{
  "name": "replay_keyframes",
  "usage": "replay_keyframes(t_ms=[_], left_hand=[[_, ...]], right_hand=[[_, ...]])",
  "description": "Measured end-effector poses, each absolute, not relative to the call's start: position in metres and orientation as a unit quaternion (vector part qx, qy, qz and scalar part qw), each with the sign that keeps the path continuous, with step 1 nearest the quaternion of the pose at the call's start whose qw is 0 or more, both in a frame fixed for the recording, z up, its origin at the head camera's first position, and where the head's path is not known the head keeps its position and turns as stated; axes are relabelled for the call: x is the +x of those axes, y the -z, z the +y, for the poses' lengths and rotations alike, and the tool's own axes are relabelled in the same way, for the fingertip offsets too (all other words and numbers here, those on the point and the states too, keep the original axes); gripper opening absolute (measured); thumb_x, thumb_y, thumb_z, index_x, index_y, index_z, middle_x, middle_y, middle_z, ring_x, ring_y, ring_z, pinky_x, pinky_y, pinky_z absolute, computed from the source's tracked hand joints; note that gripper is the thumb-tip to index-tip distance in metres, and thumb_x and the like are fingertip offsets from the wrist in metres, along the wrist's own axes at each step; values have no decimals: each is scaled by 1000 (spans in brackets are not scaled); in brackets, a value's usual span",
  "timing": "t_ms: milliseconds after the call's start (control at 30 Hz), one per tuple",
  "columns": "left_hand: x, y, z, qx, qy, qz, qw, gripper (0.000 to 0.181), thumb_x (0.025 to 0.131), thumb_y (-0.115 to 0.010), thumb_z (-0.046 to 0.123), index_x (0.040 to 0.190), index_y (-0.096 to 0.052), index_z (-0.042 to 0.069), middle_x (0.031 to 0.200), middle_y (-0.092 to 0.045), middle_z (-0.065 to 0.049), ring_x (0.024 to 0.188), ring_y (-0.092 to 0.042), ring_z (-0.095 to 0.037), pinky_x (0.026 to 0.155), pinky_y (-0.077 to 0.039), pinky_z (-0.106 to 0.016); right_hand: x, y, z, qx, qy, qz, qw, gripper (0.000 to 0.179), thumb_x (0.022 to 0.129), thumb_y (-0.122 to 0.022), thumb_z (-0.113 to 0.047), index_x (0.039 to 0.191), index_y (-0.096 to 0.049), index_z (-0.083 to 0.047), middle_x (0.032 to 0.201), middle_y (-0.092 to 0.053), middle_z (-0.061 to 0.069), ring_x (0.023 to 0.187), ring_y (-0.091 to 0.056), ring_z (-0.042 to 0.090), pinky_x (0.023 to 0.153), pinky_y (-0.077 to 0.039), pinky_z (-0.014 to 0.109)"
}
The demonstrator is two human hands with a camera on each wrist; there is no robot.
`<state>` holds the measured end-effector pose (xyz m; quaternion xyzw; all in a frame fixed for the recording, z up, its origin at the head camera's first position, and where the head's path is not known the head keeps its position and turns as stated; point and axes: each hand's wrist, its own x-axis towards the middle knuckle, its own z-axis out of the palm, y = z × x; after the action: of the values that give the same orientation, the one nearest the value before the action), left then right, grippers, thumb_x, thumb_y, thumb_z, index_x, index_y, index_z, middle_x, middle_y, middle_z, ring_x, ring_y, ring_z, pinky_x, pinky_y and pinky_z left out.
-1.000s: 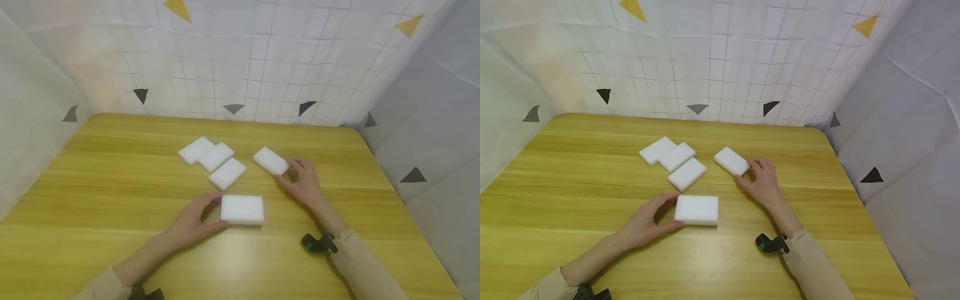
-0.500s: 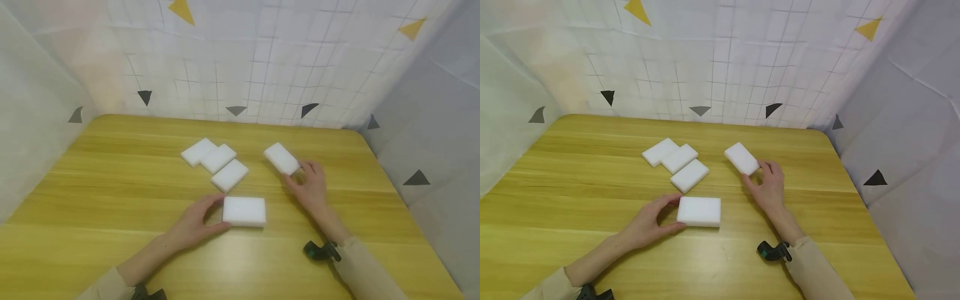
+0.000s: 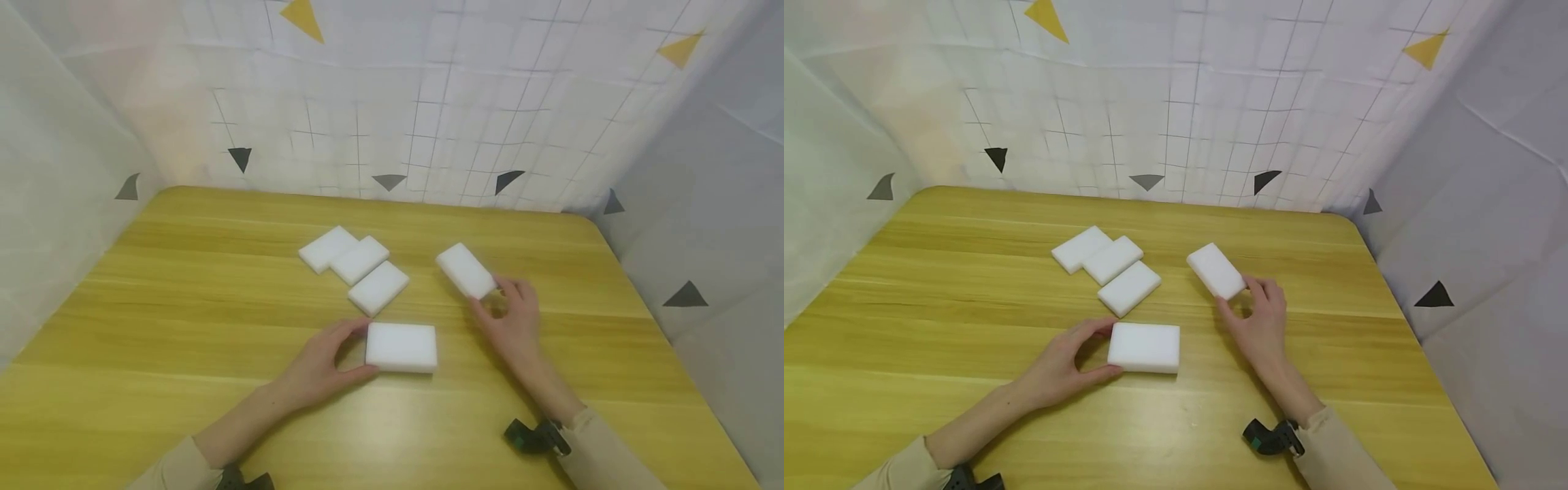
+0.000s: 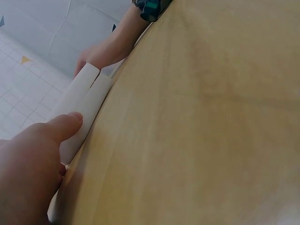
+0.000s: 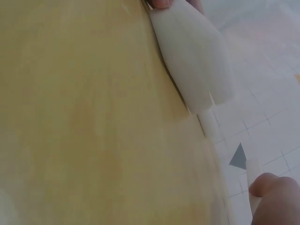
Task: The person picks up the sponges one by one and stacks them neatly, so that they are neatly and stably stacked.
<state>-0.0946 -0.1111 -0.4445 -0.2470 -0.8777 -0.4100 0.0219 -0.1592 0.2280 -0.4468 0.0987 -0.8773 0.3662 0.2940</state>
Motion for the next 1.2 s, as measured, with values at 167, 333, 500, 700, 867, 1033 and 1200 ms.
replay_keyframes(t_ms=[167,333,500,700,867,1033,1200], left_hand=[[-95,444,-111,-248,408,-878,21,73,82,-80,44,143,-52,17,134,-62,4,125,-58,-15,110,-46,-41],[-94,443,-111,-249,407,-879,26,73,81,-81,44,143,-52,17,134,-62,5,124,-58,-14,110,-46,-40],[-94,442,-110,-251,407,-878,28,73,81,-82,43,143,-52,17,134,-62,4,125,-58,-16,110,-46,-41],[-94,441,-111,-251,404,-879,30,73,81,-81,44,143,-51,17,135,-62,4,125,-58,-17,110,-46,-43],[-95,442,-109,-256,406,-877,32,73,82,-81,44,143,-51,16,135,-62,3,125,-58,-17,110,-46,-43],[-95,441,-109,-254,408,-876,27,74,82,-80,44,144,-50,15,136,-61,2,126,-58,-18,110,-46,-43],[-94,440,-110,-247,403,-881,23,76,82,-81,45,145,-50,15,137,-61,1,127,-57,-19,111,-45,-44]], right_hand=[[-152,447,226,104,-367,-878,289,50,75,-87,-13,117,-65,4,108,-56,24,96,-52,38,80,-39,35],[-144,447,225,113,-362,-879,291,49,76,-86,-12,118,-66,4,107,-57,22,97,-52,36,80,-38,34],[-137,445,223,123,-360,-878,291,50,74,-87,-12,118,-66,3,107,-57,21,98,-52,34,81,-40,34],[-130,443,219,139,-358,-876,291,54,72,-89,-14,118,-67,2,106,-60,19,98,-55,32,81,-40,31],[-125,443,218,143,-360,-876,287,55,73,-88,-14,121,-67,0,109,-60,17,101,-56,31,85,-41,28],[-125,443,216,134,-368,-879,272,55,74,-88,-14,123,-66,-2,111,-60,15,102,-56,29,87,-42,28],[-126,444,215,139,-373,-877,268,55,74,-88,-14,123,-67,-3,111,-60,15,102,-56,31,86,-42,27]])
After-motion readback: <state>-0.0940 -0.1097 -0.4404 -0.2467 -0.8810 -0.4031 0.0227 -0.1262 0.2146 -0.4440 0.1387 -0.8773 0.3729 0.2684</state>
